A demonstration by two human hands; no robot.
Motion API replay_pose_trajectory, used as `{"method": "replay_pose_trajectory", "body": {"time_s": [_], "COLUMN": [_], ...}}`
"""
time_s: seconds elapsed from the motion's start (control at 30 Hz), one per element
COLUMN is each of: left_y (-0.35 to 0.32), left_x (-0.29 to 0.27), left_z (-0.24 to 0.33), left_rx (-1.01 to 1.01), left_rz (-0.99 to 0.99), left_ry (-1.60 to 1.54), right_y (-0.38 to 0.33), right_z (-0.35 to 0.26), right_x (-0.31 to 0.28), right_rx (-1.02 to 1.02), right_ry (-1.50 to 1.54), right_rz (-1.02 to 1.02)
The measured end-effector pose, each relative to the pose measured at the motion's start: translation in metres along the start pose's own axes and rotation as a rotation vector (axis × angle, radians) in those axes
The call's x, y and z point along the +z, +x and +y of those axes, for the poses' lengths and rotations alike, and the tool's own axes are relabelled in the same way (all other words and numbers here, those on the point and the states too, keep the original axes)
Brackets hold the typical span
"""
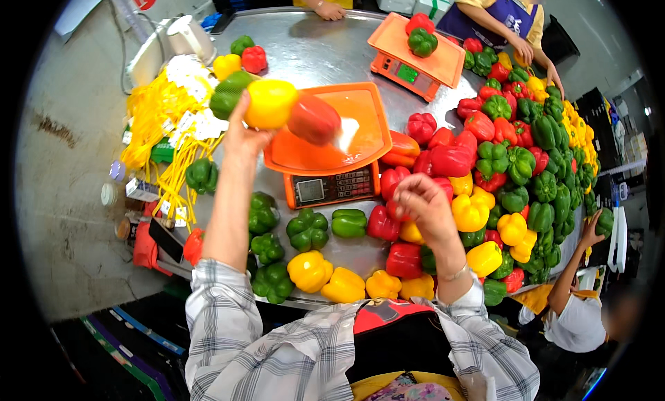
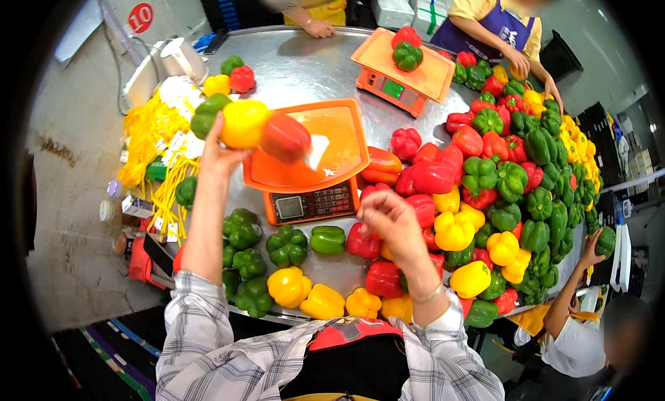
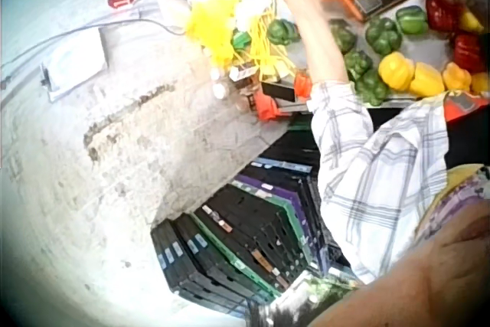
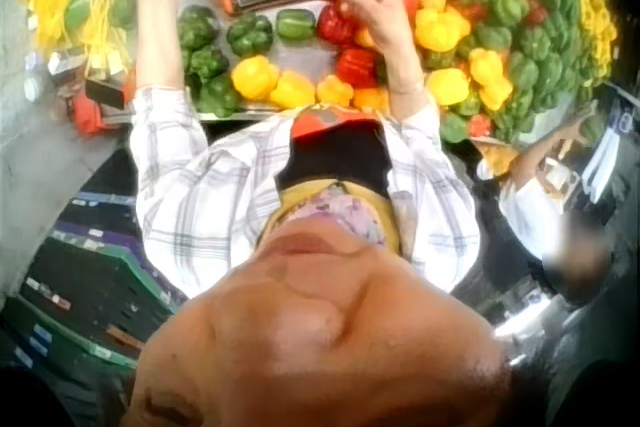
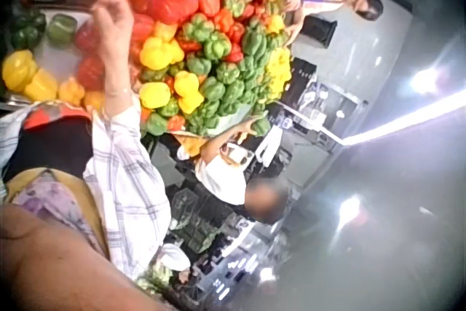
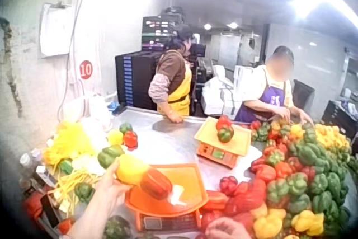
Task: The person selects bell peppers of various colors from a large pile, places them on a digital scale, and then packs them into yellow mesh bags. They tie the bags closed and place the finished packages on the counter. The task is performed repeatedly with different peppers.
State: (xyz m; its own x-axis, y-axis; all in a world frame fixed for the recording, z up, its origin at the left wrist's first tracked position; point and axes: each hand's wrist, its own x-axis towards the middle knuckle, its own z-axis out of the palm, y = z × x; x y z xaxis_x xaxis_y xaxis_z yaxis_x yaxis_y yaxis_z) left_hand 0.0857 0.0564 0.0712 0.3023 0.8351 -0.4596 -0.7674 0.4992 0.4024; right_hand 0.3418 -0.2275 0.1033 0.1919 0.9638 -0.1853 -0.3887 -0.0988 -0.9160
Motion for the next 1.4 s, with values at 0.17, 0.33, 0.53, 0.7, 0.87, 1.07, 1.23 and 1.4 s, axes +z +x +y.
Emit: {"method": "replay_pose_trajectory", "body": {"time_s": [0.17,0.33,0.53,0.7,0.87,1.07,1.23,1.4], "left_y": [0.119,0.21,0.28,0.228,0.143,-0.035,-0.161,-0.235], "left_x": [0.016,0.023,0.004,0.045,0.006,-0.036,-0.062,-0.094], "left_z": [0.031,0.038,0.021,0.032,0.081,0.031,-0.06,-0.161], "left_rx": [0.047,0.056,0.047,0.176,0.173,0.202,0.074,0.17], "left_rz": [0.055,0.146,0.269,-0.006,-0.031,-0.168,-0.271,-0.757], "left_ry": [0.131,0.109,-0.013,0.29,0.383,0.812,1.259,1.766], "right_y": [-0.029,-0.032,-0.021,-0.015,-0.03,-0.074,-0.111,-0.151], "right_z": [0.016,0.013,0.023,0.024,0.015,0.025,0.031,0.05], "right_x": [-0.001,0.0,0.002,0.012,0.021,-0.005,-0.031,-0.044], "right_rx": [0.244,0.344,0.415,0.376,0.326,-0.054,-0.182,-0.213], "right_ry": [0.018,0.033,0.026,0.007,-0.098,-0.697,-0.94,-1.116], "right_rz": [-0.059,-0.038,0.014,-0.026,-0.117,0.066,0.15,0.102]}}
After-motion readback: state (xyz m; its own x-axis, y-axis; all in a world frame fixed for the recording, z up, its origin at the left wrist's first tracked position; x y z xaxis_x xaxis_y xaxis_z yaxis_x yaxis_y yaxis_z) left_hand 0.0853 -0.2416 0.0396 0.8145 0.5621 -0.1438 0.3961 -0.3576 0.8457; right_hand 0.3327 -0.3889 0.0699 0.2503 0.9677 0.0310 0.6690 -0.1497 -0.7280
